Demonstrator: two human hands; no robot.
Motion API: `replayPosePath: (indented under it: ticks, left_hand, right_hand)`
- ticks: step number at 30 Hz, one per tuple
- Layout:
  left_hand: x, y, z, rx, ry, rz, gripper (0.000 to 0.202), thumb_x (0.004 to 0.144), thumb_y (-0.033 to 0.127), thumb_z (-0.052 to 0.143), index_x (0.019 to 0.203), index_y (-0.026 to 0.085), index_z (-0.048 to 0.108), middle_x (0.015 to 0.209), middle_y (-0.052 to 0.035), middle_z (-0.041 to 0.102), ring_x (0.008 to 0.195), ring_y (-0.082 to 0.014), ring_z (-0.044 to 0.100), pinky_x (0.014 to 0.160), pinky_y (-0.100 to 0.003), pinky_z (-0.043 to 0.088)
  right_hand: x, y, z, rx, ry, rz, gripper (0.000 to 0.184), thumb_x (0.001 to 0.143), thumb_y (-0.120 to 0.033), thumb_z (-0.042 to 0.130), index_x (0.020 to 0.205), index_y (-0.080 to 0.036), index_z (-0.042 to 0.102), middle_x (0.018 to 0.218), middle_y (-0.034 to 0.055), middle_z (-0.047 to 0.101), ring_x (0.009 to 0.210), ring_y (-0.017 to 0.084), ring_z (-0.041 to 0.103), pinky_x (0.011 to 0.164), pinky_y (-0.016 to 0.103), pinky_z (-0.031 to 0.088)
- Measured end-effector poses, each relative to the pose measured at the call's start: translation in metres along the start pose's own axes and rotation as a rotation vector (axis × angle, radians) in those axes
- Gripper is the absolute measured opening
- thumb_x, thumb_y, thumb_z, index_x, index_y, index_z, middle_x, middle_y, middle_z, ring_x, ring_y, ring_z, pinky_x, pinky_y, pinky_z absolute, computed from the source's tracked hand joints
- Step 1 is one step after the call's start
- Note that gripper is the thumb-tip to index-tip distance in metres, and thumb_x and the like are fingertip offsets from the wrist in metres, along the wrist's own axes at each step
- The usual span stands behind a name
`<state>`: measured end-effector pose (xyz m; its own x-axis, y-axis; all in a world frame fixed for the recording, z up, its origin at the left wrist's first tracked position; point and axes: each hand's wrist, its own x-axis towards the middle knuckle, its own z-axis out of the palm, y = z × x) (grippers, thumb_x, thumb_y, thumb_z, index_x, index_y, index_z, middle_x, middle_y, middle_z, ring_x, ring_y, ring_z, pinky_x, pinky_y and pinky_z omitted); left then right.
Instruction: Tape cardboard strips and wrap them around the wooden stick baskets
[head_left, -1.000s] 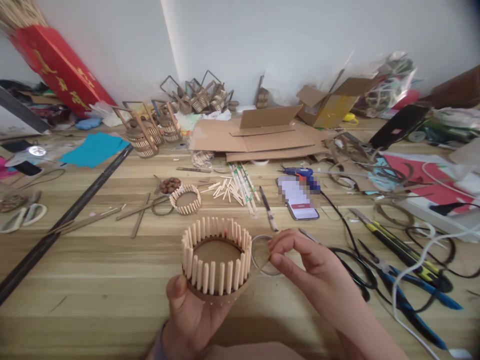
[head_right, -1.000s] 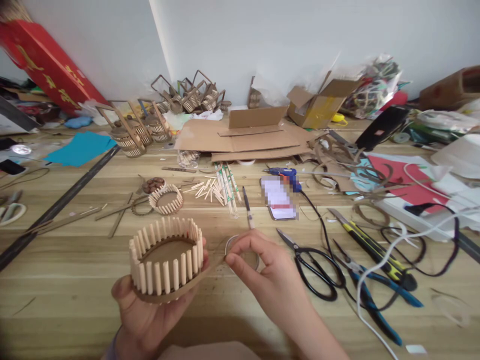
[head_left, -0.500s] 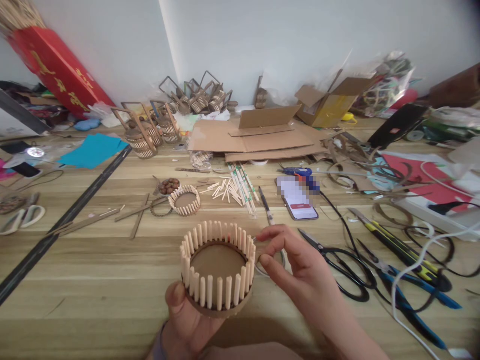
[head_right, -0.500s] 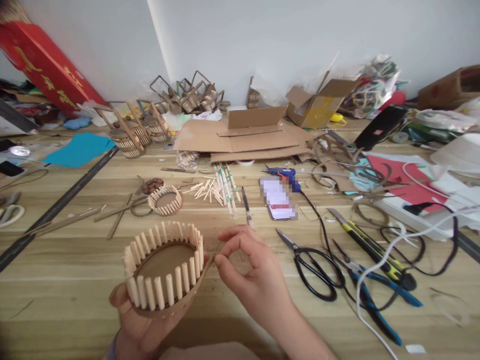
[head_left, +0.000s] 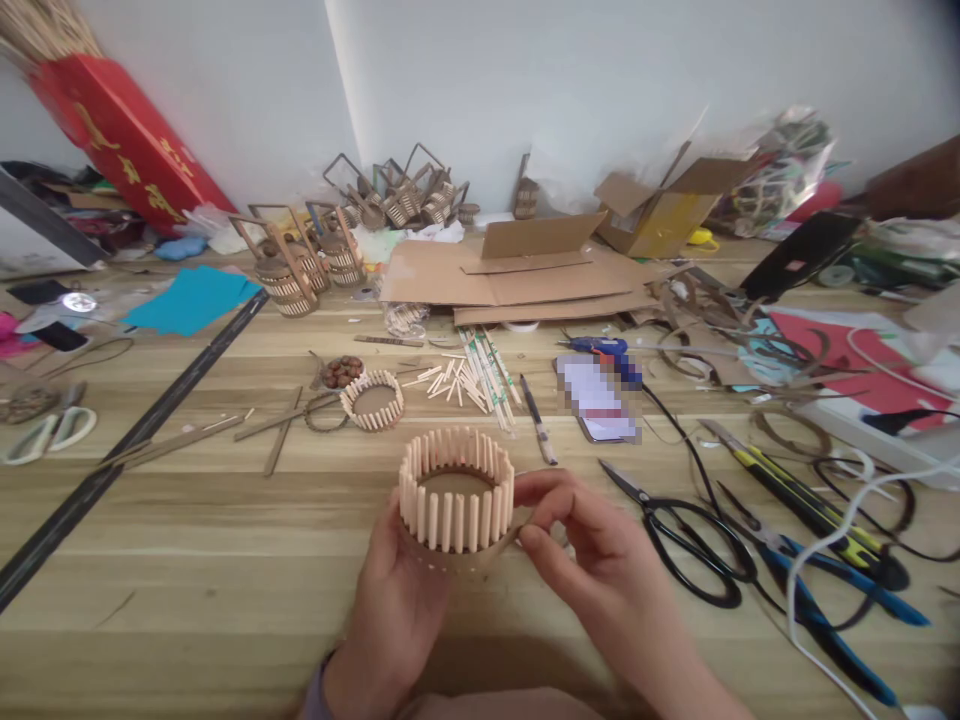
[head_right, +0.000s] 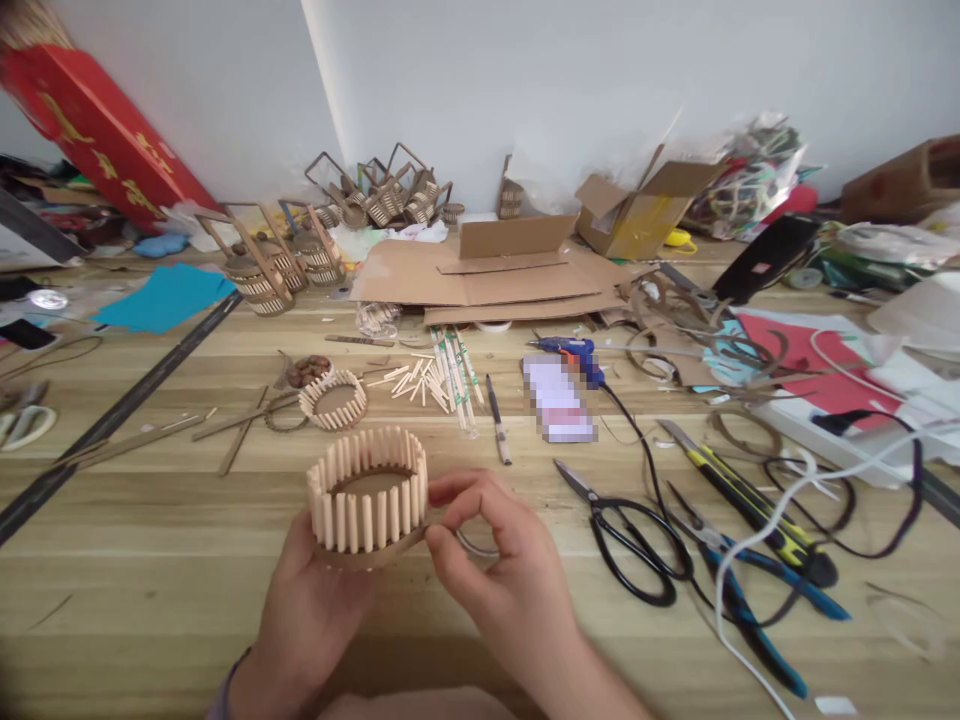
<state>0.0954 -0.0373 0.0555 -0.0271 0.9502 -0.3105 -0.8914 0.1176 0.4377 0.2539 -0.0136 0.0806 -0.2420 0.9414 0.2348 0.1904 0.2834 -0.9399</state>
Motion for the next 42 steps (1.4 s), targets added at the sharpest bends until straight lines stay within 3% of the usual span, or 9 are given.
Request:
replayPosePath:
  ticks: [3, 7, 11, 18, 26, 29, 35, 39, 42]
  left_hand:
    - [-0.002, -0.002, -0.002, 0.062, 0.072, 0.062, 0.028, 0.094, 0.038, 0.053, 0.107, 0.023, 0.073, 0.102, -0.0025, 0.075, 0.109, -0.0241, 0.064, 0.105, -0.040, 0.043]
    - [-0.010, -0.006, -0.005, 0.161, -0.141, 0.125, 0.054, 0.073, 0.059, 0.072, 0.114, 0.024, 0.070, 0.114, -0.0073, 0.072, 0.123, -0.0335, 0.055, 0.108, -0.045, 0.038]
    - [-0.012, -0.008, -0.003, 0.308, -0.280, 0.169, 0.069, 0.064, 0.046, 0.084, 0.125, 0.023, 0.062, 0.125, -0.0111, 0.066, 0.130, -0.0371, 0.047, 0.111, -0.047, 0.034]
    - [-0.009, -0.005, -0.001, 0.209, -0.176, 0.190, 0.083, 0.056, 0.044, 0.088, 0.131, 0.027, 0.057, 0.128, -0.0089, 0.064, 0.130, -0.0389, 0.047, 0.110, -0.049, 0.037]
    - [-0.010, 0.006, -0.012, 0.195, -0.191, 0.084, 0.086, 0.050, 0.040, 0.092, 0.128, 0.035, 0.057, 0.126, -0.0034, 0.067, 0.136, -0.0353, 0.041, 0.107, -0.047, 0.043]
    - [-0.007, 0.007, -0.008, 0.193, -0.192, 0.146, 0.086, 0.052, 0.040, 0.091, 0.130, 0.032, 0.056, 0.131, -0.0050, 0.064, 0.137, -0.0357, 0.038, 0.111, -0.046, 0.038]
    - [-0.004, 0.006, 0.001, 0.213, -0.213, 0.203, 0.088, 0.054, 0.045, 0.090, 0.134, 0.031, 0.054, 0.133, -0.0068, 0.063, 0.132, -0.0355, 0.047, 0.112, -0.045, 0.037]
    - [-0.006, 0.010, -0.003, 0.185, -0.222, 0.218, 0.078, 0.058, 0.045, 0.088, 0.130, 0.033, 0.059, 0.120, -0.0034, 0.071, 0.121, -0.0314, 0.058, 0.108, -0.039, 0.042]
    - [-0.006, 0.011, -0.006, 0.181, -0.237, 0.235, 0.066, 0.061, 0.044, 0.087, 0.123, 0.033, 0.065, 0.110, -0.0017, 0.075, 0.111, -0.0271, 0.066, 0.102, -0.034, 0.047]
  right_hand:
    - [-0.001, -0.001, 0.002, -0.037, 0.029, -0.022, 0.014, 0.081, -0.017, 0.059, 0.069, -0.022, 0.056, 0.092, 0.0048, 0.069, 0.088, 0.019, 0.066, 0.076, 0.032, 0.051]
    - [-0.002, -0.007, 0.006, -0.099, 0.088, -0.055, 0.014, 0.079, -0.016, 0.061, 0.067, -0.022, 0.057, 0.087, 0.0036, 0.069, 0.084, 0.018, 0.066, 0.072, 0.030, 0.052]
    - [-0.002, -0.011, 0.009, -0.134, 0.091, -0.105, 0.014, 0.078, -0.015, 0.061, 0.068, -0.023, 0.058, 0.087, 0.0028, 0.070, 0.084, 0.017, 0.067, 0.072, 0.028, 0.053]
    - [-0.009, -0.014, 0.004, -0.204, -0.024, -0.070, 0.006, 0.079, -0.020, 0.064, 0.082, -0.024, 0.067, 0.106, 0.0076, 0.070, 0.097, 0.022, 0.068, 0.081, 0.034, 0.056]
    - [-0.017, -0.019, -0.003, -0.138, -0.096, -0.003, 0.023, 0.083, -0.025, 0.064, 0.105, -0.028, 0.071, 0.131, 0.0093, 0.062, 0.120, 0.027, 0.058, 0.098, 0.043, 0.049]
    - [-0.019, -0.019, -0.003, -0.097, -0.105, 0.003, 0.030, 0.084, -0.027, 0.064, 0.113, -0.029, 0.069, 0.135, 0.0094, 0.059, 0.125, 0.027, 0.055, 0.099, 0.042, 0.050]
    - [-0.022, -0.015, -0.003, -0.182, -0.131, -0.088, 0.046, 0.084, -0.022, 0.062, 0.129, -0.029, 0.059, 0.128, 0.0091, 0.064, 0.130, 0.027, 0.050, 0.101, 0.041, 0.049]
    - [-0.021, -0.013, -0.002, -0.260, 0.009, -0.098, 0.062, 0.084, -0.022, 0.062, 0.142, -0.030, 0.042, 0.109, 0.0050, 0.069, 0.124, 0.024, 0.053, 0.103, 0.040, 0.045]
    - [-0.018, -0.015, 0.000, -0.231, 0.060, -0.110, 0.039, 0.084, -0.024, 0.064, 0.122, -0.030, 0.056, 0.087, 0.0003, 0.067, 0.093, 0.019, 0.065, 0.086, 0.032, 0.052]
